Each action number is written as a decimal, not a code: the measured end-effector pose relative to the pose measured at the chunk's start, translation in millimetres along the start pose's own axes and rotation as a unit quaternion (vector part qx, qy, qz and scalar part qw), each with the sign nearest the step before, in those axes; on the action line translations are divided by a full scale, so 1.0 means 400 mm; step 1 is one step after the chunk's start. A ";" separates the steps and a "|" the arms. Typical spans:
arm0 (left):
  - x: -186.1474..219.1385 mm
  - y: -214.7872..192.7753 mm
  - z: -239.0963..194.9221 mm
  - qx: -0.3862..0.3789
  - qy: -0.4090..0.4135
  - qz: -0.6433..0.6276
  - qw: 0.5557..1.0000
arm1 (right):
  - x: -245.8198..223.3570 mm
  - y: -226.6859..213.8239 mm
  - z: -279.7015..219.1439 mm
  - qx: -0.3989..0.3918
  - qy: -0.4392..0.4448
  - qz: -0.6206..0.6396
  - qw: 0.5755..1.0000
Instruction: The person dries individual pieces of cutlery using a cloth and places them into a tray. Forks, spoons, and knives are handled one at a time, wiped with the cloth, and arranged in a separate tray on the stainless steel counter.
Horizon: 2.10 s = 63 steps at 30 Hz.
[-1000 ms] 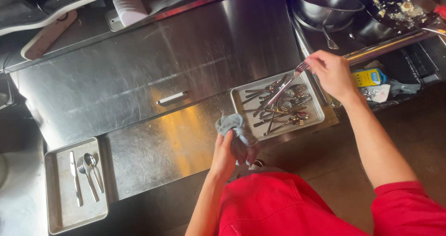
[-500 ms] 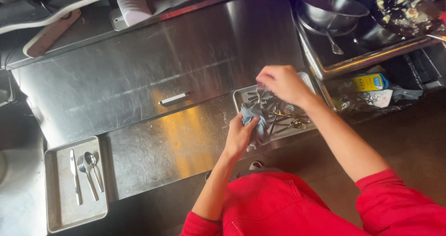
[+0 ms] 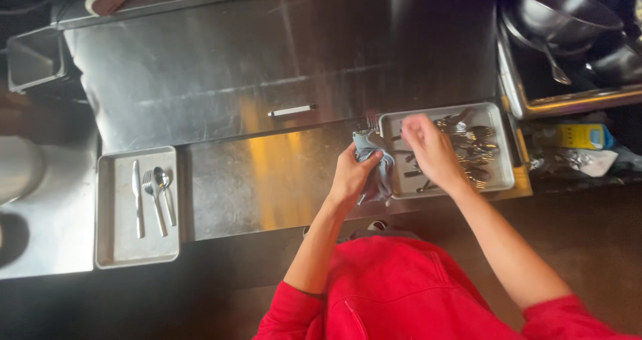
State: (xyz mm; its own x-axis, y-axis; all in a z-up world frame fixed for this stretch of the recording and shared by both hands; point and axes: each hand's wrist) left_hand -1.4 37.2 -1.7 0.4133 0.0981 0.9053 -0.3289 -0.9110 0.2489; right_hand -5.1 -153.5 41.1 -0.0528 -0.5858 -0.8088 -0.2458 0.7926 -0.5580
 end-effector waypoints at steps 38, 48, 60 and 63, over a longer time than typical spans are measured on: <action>0.059 -0.357 -0.221 0.070 0.060 -0.144 0.985 | -0.192 0.507 -0.045 -0.188 0.145 0.384 0.892; 0.145 -0.373 -0.295 0.118 0.044 -0.145 0.981 | -0.205 0.517 -0.067 -0.217 0.095 0.238 0.942; 0.042 -0.445 -0.215 0.131 0.056 -0.094 0.985 | -0.275 0.488 -0.087 -0.210 0.091 0.129 0.965; 0.051 -0.460 -0.211 0.153 0.066 -0.034 0.985 | -0.314 0.492 -0.096 -0.206 0.081 0.071 0.973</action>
State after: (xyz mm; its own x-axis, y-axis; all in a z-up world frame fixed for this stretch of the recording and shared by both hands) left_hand -4.0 240.5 0.1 0.3051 0.1962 0.9319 -0.0249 -0.9766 0.2137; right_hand -83.9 69.6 40.0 -0.2580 -0.5200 -0.8143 -0.5900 0.7522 -0.2934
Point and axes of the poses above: each hand's wrist, its own z-axis towards the middle knuckle, its own y-axis out of the palm, x = y × z, and after that the axes turned 14 degrees about -x, right-handed
